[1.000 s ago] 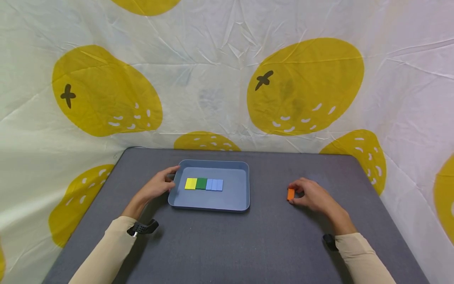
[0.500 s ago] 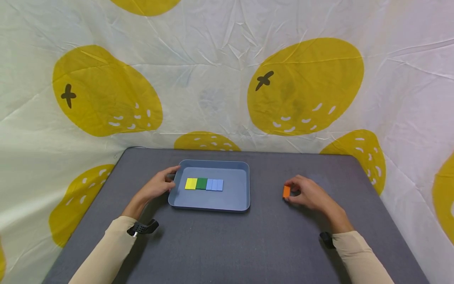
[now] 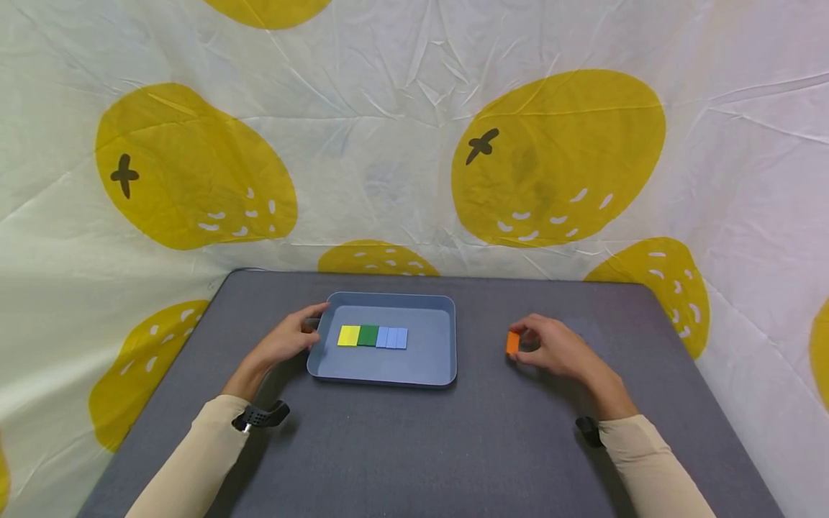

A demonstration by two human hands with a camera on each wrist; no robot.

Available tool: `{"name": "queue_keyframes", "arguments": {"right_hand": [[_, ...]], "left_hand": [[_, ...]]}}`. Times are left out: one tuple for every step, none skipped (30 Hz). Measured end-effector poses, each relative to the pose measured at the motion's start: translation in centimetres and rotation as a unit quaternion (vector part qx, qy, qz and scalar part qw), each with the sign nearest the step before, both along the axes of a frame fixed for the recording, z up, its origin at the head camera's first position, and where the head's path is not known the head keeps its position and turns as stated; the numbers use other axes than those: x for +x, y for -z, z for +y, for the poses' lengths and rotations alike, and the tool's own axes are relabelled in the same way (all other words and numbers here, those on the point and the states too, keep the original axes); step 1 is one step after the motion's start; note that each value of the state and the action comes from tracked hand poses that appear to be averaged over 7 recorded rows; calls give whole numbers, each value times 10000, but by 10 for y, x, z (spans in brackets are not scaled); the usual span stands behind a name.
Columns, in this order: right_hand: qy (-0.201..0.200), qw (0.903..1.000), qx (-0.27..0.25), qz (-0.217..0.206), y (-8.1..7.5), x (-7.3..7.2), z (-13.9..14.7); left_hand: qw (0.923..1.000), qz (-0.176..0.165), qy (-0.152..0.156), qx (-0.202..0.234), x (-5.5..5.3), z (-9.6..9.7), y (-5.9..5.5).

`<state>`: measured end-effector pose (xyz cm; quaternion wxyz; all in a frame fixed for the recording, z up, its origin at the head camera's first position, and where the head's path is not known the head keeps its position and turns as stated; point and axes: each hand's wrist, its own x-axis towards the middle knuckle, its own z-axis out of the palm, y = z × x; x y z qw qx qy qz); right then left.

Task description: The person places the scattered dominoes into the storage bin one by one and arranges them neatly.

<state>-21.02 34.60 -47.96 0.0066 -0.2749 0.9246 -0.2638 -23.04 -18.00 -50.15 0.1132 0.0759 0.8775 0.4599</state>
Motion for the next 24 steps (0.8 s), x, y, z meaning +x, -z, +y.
{"name": "queue_keyframes", "arguments": {"right_hand": [[-2,10000,-8,3,-1,-1,-1],[-3,10000,-14,-1,-2,-1,-3],[-3,10000,-14,-3,-2,-1,-4],[-3,10000,-23,-6,-3,-2,-6],[-2,10000,-18,-12,-4,-2,-7],[-5,10000,-19,-8,-5,-2,-9],[-10,10000,-26,-6,-6,-3,-10],[-21,10000,-30,10,-7,-3,-12],[-31,10000,-37,27,-7,-4,-14],[-46,10000,-58,43,-8,-4,-15],[-64,9999,-73,75,-8,-5,-17],[-81,9999,-102,103,-8,-5,-18],[-81,9998,-119,120,-9,-6,-19],[-88,9998,-134,134,-9,-6,-20],[-91,9997,-160,146,-9,-7,-22],[-99,9997,-168,168,-10,-7,-23],[-106,9996,-187,183,-11,-7,-24],[-113,9996,-192,188,-12,-7,-26],[-114,9995,-198,204,-13,-7,-27],[-130,9995,-214,214,-14,-7,-29],[-146,9994,-227,226,-15,-7,-30],[-166,9993,-233,231,-16,-8,-32],[-179,9993,-249,224,-17,-8,-33],[-195,9992,-256,216,-17,-9,-35]], "left_hand": [[10000,-1,5,2,0,0,0],[10000,-3,2,8,0,0,0],[10000,-10,1,10,0,0,0],[10000,-6,5,8,0,0,1],[10000,-4,2,1,0,0,1],[10000,0,-2,-3,0,-1,1],[10000,7,-7,-17,0,-1,1],[10000,14,-15,-24,0,-1,2],[10000,23,-16,-31,0,-1,2],[10000,31,-27,-38,0,0,2],[10000,32,-35,-43,0,0,2],[10000,41,-29,-47,0,0,2],[10000,44,-29,-49,0,0,2],[10000,41,-28,-44,0,0,2],[10000,38,-26,-43,0,0,2],[10000,34,-25,-41,0,0,2],[10000,28,-25,-34,-1,-1,2],[10000,25,-25,-32,-1,-1,2],[10000,15,-33,-29,-1,-1,2],[10000,10,-36,-31,-1,-1,2],[10000,6,-38,-32,-1,-1,2],[10000,4,-39,-38,-1,-1,2],[10000,2,-40,-40,-1,-1,2],[10000,2,-38,-44,-1,-1,2]]}}
